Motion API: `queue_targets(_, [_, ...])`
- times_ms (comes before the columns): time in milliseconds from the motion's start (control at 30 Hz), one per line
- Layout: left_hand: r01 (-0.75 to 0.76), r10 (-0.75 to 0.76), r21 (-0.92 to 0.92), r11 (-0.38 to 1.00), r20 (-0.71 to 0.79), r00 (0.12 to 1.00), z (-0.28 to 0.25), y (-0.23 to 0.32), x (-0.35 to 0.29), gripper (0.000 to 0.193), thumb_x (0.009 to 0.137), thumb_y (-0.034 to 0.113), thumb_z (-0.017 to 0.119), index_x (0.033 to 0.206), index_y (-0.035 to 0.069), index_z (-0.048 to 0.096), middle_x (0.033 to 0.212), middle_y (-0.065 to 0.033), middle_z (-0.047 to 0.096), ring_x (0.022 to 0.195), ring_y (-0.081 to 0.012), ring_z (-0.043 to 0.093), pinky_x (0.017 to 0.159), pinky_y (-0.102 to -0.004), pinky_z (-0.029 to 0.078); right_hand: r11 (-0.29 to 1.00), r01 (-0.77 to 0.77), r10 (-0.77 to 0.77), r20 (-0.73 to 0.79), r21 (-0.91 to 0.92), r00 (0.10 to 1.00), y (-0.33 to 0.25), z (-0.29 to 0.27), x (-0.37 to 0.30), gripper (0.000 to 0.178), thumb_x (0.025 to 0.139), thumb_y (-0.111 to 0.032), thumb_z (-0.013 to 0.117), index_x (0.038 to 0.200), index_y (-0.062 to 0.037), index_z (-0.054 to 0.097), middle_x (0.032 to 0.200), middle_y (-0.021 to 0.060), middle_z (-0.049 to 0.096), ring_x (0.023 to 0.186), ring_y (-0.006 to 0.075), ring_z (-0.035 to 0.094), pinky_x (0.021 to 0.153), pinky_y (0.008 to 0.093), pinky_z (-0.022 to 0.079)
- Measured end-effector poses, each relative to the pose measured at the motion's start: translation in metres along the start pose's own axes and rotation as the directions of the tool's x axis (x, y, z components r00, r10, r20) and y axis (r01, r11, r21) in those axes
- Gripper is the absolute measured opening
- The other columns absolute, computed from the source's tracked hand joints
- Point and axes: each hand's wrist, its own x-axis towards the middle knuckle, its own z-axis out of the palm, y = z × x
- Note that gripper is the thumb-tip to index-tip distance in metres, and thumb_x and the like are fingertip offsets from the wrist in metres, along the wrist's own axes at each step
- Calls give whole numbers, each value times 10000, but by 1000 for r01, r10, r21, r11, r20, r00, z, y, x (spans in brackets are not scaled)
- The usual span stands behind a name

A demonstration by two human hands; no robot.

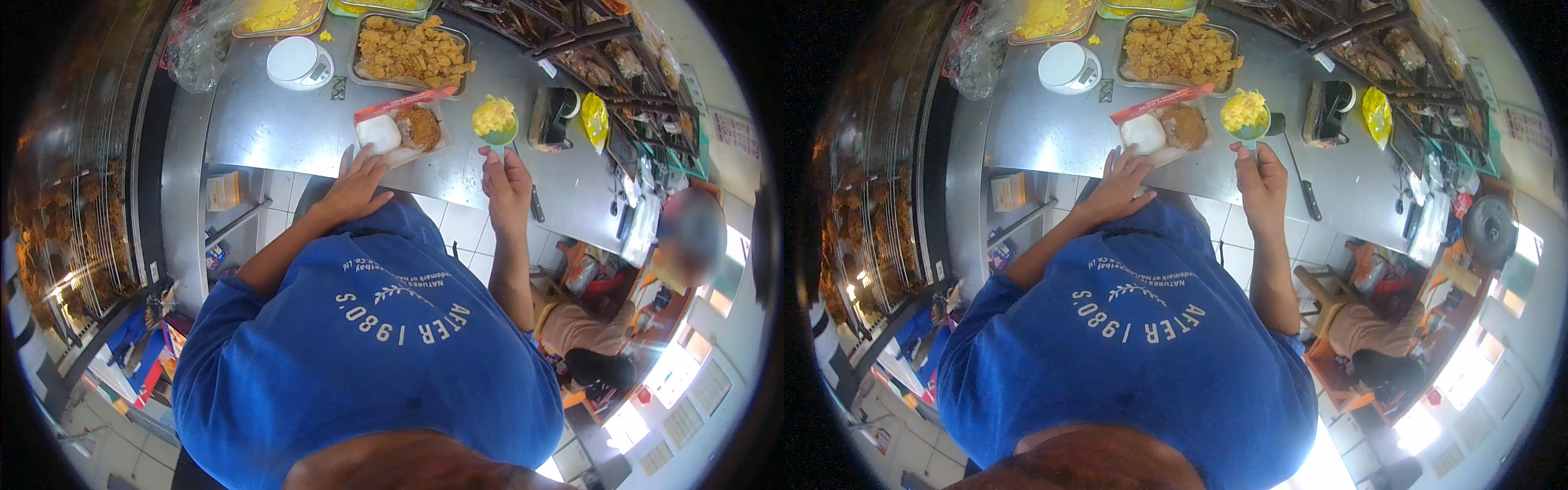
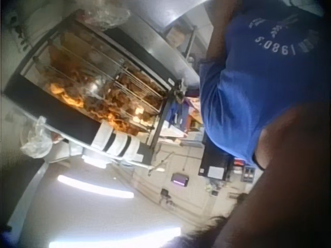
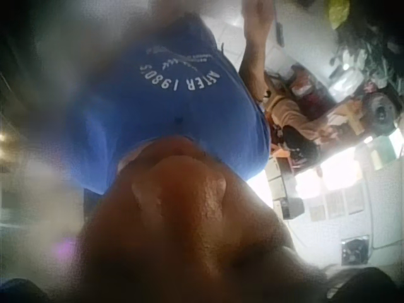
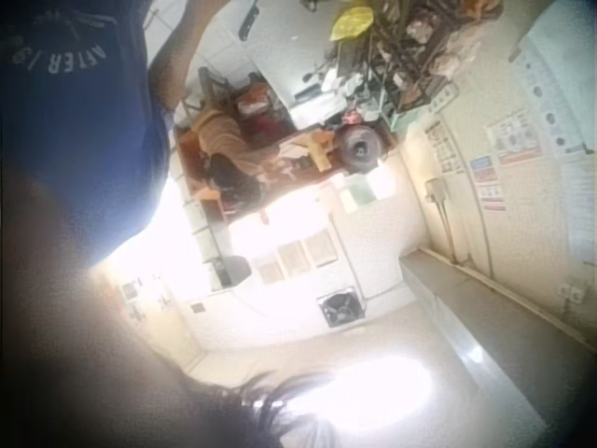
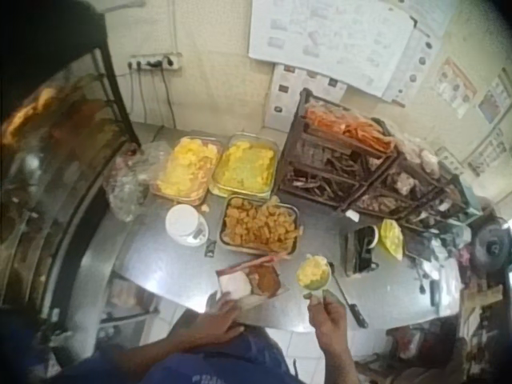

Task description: The person assembles food orders by placing buns and fried chicken pieces into takeaway boxes, adding scrambled eggs, and closing the boxes. The person handles multiple boxes sequentially and uses tongs and a scoop to transfer food items.

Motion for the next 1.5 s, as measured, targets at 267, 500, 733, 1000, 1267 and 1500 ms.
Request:
queue_targets(267, [25, -35, -65, 998, -144, 989, 15, 5, -2, 488, 856, 368, 615, 1199, 27, 556, 1343, -227, 414, 1370, -398, 241, 1107, -495, 247, 647, 371, -457, 51, -667, 888, 45, -18, 17, 172, 893, -90, 558, 1035, -11, 616, 672, 12, 515, 575, 95, 470, 516, 243, 397])
queue_targets(500, [18, -33, -82, 996, -189, 981, 4, 9, -4, 438, 862, 338, 618, 1183, 42, 579, 1322, -224, 436, 1338, -402, 306, 1093, -455, 293, 259, 540, -510, 361, -801, 781, 125, -4, 26, 292, 779, -22, 564, 1069, -14, 596, 766, 105, 550, 716, 294, 570, 612, 393, 492])
queue_targets(733, [-3, -73, -277, 961, -265, 961, 5, 8, -11, 374, 881, 238, 610, 1200, 45, 574, 1340, -202, 434, 1312, -372, 358, 1074, -423, 327, 857, 333, -362, 1, -393, 932, 78, 0, 42, 200, 921, -122, 561, 1053, 7, 636, 756, 38, 638, 691, 84, 566, 612, 251, 460])
queue_targets(1000, [23, -234, -470, 882, -396, 888, -27, -19, -48, 195, 888, 151, 591, 1021, 19, 643, 1117, -139, 595, 1063, -303, 569, 903, -360, 456, 933, 141, 41, 487, -331, 872, 2, 78, 141, 224, 938, -173, 539, 1020, 1, 654, 706, -30, 555, 559, 26, 424, 488, 183, 314])
queue_targets(1267, [117, -362, -538, 834, -375, 853, -73, -72, -68, 188, 906, 167, 573, 971, 6, 646, 955, -138, 634, 848, -279, 621, 726, -333, 496, 968, 29, 62, 353, -248, 934, -22, 208, 220, 634, 925, -347, 583, 1377, 38, 360, 1268, 235, 515, 1060, 248, 590, 811, 282, 482])
queue_targets(1500, [37, -539, -633, 773, -625, 564, -102, -175, -51, 240, 915, 194, 586, 1086, 30, 623, 1038, -93, 650, 955, -176, 606, 830, -316, 468, 936, 291, -169, 467, -201, 868, -17, 207, 120, 538, 923, -187, 595, 1382, -7, 379, 1310, 183, 487, 1154, 223, 525, 935, 302, 437])
